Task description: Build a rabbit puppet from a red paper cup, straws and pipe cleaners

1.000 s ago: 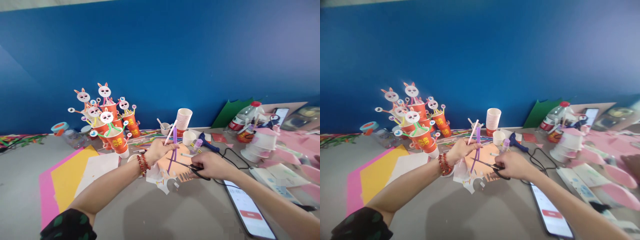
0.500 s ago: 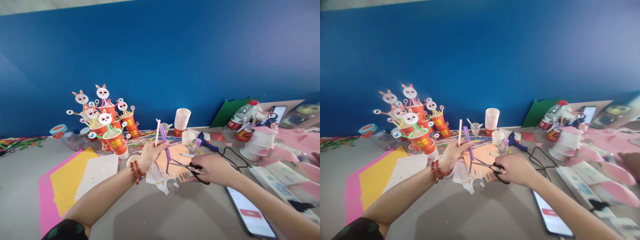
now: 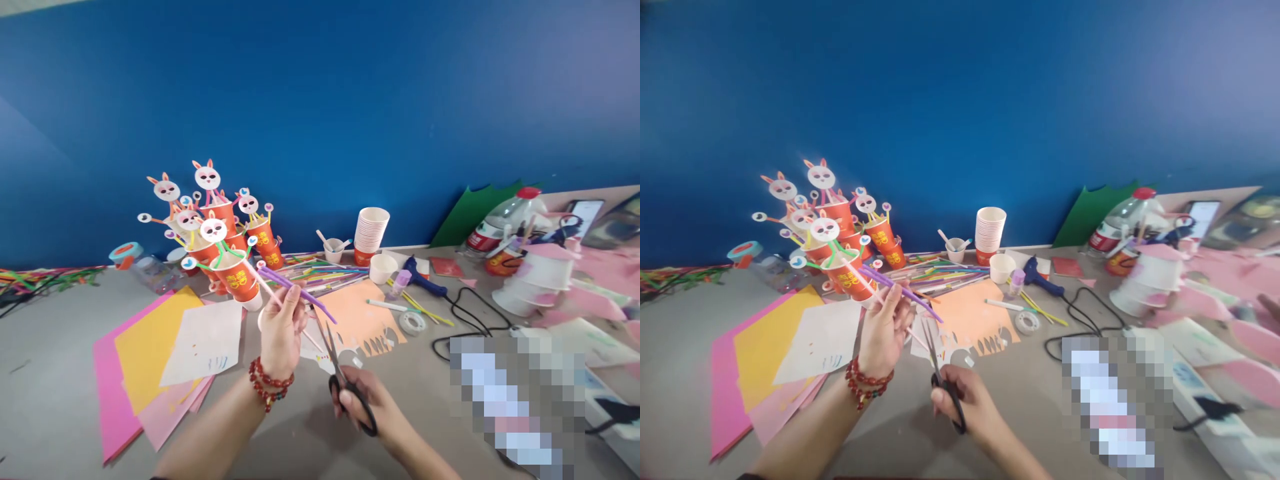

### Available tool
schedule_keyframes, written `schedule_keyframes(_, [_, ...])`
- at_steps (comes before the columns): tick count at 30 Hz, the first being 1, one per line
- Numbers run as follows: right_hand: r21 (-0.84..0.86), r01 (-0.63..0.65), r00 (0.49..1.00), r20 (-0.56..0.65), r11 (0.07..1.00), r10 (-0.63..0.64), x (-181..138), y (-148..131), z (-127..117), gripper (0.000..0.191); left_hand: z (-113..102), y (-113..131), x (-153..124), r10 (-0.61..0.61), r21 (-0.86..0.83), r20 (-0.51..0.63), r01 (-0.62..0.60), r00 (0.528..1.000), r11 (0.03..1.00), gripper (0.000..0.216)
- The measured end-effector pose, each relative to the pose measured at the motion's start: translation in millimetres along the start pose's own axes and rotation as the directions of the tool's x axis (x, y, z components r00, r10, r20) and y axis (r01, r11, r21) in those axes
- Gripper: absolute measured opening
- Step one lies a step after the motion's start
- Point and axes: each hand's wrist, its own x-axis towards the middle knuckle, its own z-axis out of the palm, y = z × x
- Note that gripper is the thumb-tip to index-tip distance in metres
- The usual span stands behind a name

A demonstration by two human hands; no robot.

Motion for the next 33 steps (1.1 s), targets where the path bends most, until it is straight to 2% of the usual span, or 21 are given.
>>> schedule_keyframes(3, [0.097,0.015,0.997,-0.073,0.995,-0.008,10.4,1.9,8.8,0.06,-0.5,-1.1,-7.7,-0.001,-0.063,-0.01,0.0,1.0,0.998,0.031])
schedule_keyframes(8, [0.196,0.051,0.991,-0.132,0.979,-0.025,11.4,-6.5,12.3,0.059,-8.8,-7.4,-15.3,0.04,-0.127,0.048,-0.034,0.998,0.991,0.025])
schedule_keyframes(11, [0.193,0.052,0.991,-0.13,0.98,-0.027,5.4,-13.5,10.4,0.057,-19.0,-11.5,-19.0,0.123,-0.101,0.112,-0.112,0.986,0.989,0.023])
schedule_keyframes(15, [0.157,0.081,0.993,-0.093,0.984,-0.067,-2.7,-19.1,6.3,0.058,-35.4,-12.4,-22.6,0.157,0.003,0.235,-0.162,0.959,0.987,0.027])
schedule_keyframes(18, [0.132,0.103,0.993,-0.065,0.986,-0.095,-5.3,-20.0,5.7,0.061,-47.4,-11.0,-23.0,0.188,0.111,0.322,-0.234,0.928,0.966,0.029])
schedule_keyframes(21, [0.108,0.116,0.993,-0.043,0.987,-0.112,-5.1,-20.9,6.7,0.064,-57.6,-10.5,-21.4,0.206,0.15,0.405,-0.288,0.891,0.946,0.026])
schedule_keyframes(28, [0.058,0.096,0.994,-0.053,0.994,-0.093,-3.5,-22.5,6.7,0.061,-67.5,-8.4,-17.4,0.29,0.172,0.603,-0.477,0.743,0.862,0.02])
schedule_keyframes(30, [0.058,0.089,0.994,-0.063,0.994,-0.085,-3.9,-23.1,6.3,0.062,-69.1,-7.7,-17.5,0.291,0.189,0.624,-0.501,0.725,0.845,0.022])
schedule_keyframes(33, [0.063,0.074,0.995,-0.07,0.995,-0.069,-4.9,-25.2,5.9,0.064,-72.3,-7.3,-18.2,0.271,0.222,0.618,-0.495,0.738,0.84,0.024])
